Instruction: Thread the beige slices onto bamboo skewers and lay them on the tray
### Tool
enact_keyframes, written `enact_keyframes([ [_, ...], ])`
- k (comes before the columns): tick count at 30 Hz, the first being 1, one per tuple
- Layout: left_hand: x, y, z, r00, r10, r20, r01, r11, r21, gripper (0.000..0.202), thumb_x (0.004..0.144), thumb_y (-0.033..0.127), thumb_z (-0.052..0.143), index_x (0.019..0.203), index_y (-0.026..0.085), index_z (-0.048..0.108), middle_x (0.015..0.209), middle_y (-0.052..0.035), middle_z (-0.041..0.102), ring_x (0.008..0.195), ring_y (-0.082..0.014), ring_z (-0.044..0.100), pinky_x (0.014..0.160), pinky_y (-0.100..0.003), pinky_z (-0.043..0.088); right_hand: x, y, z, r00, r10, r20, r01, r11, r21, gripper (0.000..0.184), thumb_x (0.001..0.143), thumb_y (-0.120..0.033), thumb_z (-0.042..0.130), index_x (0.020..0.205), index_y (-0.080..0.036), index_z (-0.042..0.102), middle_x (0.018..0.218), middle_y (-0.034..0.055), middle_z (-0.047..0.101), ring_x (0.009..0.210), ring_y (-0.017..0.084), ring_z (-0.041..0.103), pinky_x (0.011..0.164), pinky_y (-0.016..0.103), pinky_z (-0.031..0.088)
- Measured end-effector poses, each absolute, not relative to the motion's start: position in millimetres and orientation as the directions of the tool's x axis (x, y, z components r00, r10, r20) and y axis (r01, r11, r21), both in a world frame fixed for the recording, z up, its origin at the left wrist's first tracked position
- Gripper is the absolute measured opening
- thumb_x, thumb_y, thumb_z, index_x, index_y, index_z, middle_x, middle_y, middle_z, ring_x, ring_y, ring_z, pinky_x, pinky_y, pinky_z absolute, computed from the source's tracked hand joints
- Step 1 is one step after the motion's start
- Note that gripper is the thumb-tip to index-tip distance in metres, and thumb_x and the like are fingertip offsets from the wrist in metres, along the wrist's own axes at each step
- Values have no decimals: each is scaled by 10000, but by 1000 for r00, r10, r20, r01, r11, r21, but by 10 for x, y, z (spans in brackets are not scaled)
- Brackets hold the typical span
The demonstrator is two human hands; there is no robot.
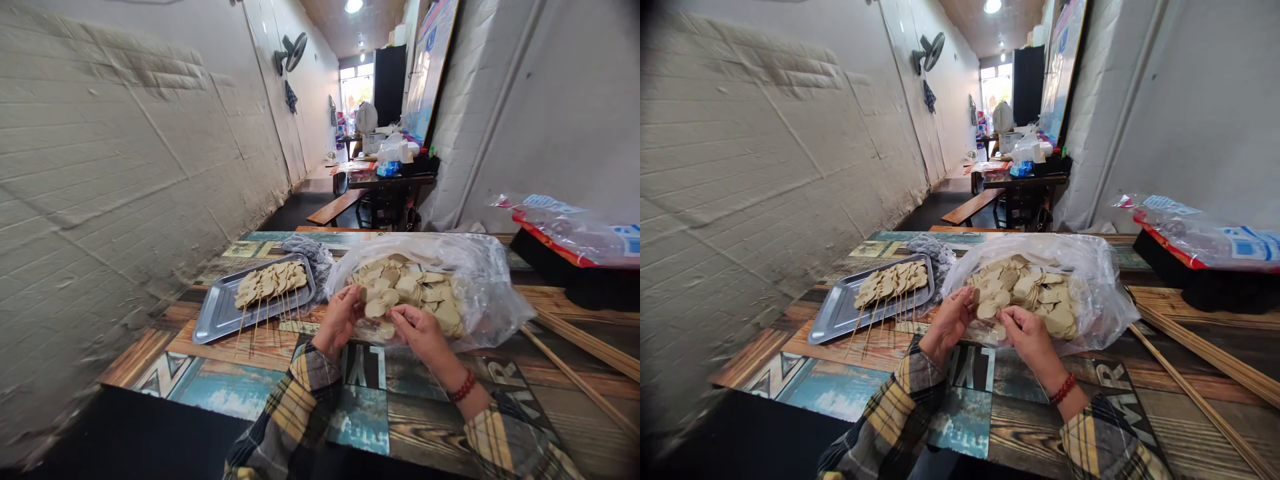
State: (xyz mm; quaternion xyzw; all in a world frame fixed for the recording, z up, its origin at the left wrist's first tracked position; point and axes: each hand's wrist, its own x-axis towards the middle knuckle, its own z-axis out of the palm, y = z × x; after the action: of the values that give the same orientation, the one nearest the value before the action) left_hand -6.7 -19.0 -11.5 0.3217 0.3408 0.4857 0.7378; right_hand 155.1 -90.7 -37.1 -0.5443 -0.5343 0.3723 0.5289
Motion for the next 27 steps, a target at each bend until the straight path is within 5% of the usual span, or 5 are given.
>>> enact_keyframes([
  [6, -161, -133, -134, 207, 969, -133, -472, 218, 854, 444, 634, 436, 891, 875, 129, 679, 819, -89, 750, 687, -149, 688, 703, -279, 542, 1884, -858, -275, 394, 907, 148, 41, 144, -989, 432, 850, -577, 640, 915, -154, 700, 500, -65, 429, 465, 111, 360, 439, 259, 267],
  [13, -180, -67, -187, 45, 998, -49, -386, 63, 921, 371, 654, 436, 841, 820, 147, 677, 742, -31, 704, 626, -121, 625, 661, -267, 496, 2022, -851, -203, 497, 857, 133, -44, 178, -983, 440, 822, -579, 673, 931, -152, 665, 511, -61, 445, 466, 101, 334, 421, 265, 209],
  [20, -130, 19, -348, 70, 994, 86, -45, -83, 996, 177, 700, 322, 754, 791, 171, 741, 692, -13, 690, 631, -142, 579, 618, -250, 426, 2019, -830, -191, 509, 848, 145, -41, 192, -981, 425, 821, -576, 675, 910, -160, 675, 503, -66, 441, 443, 99, 318, 413, 260, 202],
  [27, 25, -18, -290, 158, 953, 258, 252, -291, 923, 61, 700, 192, 747, 752, 208, 776, 781, -46, 724, 747, -186, 615, 745, -281, 443, 2030, -811, -221, 483, 855, 189, 8, 211, -977, 462, 849, -626, 611, 942, -178, 670, 522, -74, 451, 438, 106, 332, 406, 250, 224],
])
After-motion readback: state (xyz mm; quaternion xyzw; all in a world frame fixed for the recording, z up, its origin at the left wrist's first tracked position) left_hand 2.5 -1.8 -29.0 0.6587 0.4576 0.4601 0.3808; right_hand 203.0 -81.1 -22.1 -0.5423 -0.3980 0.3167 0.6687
